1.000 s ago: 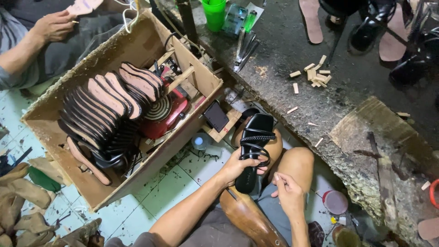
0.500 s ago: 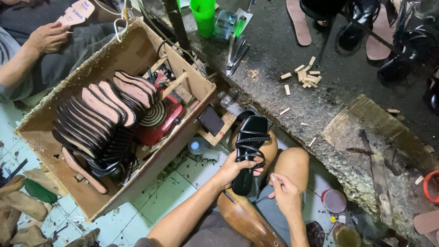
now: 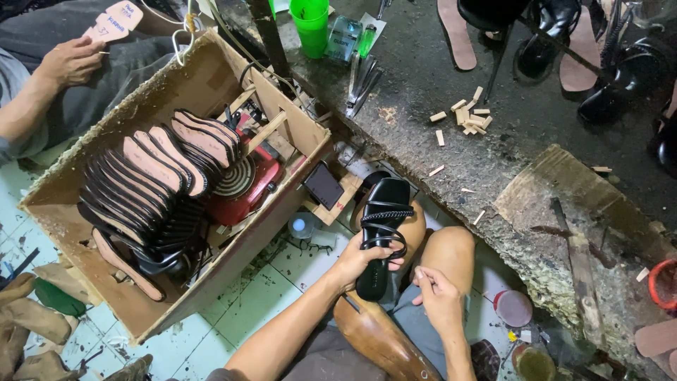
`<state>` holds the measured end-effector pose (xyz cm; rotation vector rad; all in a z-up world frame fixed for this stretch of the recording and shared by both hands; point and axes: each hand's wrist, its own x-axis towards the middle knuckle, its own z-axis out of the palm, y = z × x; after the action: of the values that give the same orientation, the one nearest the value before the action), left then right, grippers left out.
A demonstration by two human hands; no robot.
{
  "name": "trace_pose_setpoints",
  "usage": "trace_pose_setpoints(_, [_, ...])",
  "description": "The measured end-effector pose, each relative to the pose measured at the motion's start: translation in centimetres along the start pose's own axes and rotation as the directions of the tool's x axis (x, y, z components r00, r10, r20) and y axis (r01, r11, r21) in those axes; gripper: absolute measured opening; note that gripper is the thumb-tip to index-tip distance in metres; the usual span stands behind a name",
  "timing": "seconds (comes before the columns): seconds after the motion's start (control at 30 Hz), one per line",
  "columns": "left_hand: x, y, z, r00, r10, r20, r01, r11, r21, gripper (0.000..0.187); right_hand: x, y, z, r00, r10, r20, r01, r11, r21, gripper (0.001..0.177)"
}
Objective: Assembling sandals by fitting straps onto a wooden last and attaching them to the sole.
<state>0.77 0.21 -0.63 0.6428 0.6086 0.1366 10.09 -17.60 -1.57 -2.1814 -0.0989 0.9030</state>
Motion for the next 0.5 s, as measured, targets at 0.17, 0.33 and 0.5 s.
trace_pose_setpoints(0.17, [0.1, -0.2, -0.1, 1.000, 0.001, -0.007, -0.001, 1.000, 0.003, 0.033, -0.3, -0.4, -0.1, 1.000, -0.005, -0.015, 0.005, 1.000, -0.026, 0.024])
trace_pose_setpoints(0.33, [0.3, -0.3, -0.2, 1.000, 0.011, -0.004, -0.011, 1.000, -0.012, 0.032, 0.2, 0.3, 0.1, 1.000, -0.002, -0.016, 0.002, 1.000, 0.003, 0.025])
trace_pose_setpoints(0.5, [0.0, -0.1, -0.1, 1.000, -0.002, -0.016, 0.001, 1.000, -0.016, 0.034, 0.3, 0.8, 0.1, 0.999, -0.042, -0.007, 0.042, 0.999, -0.002, 0.025])
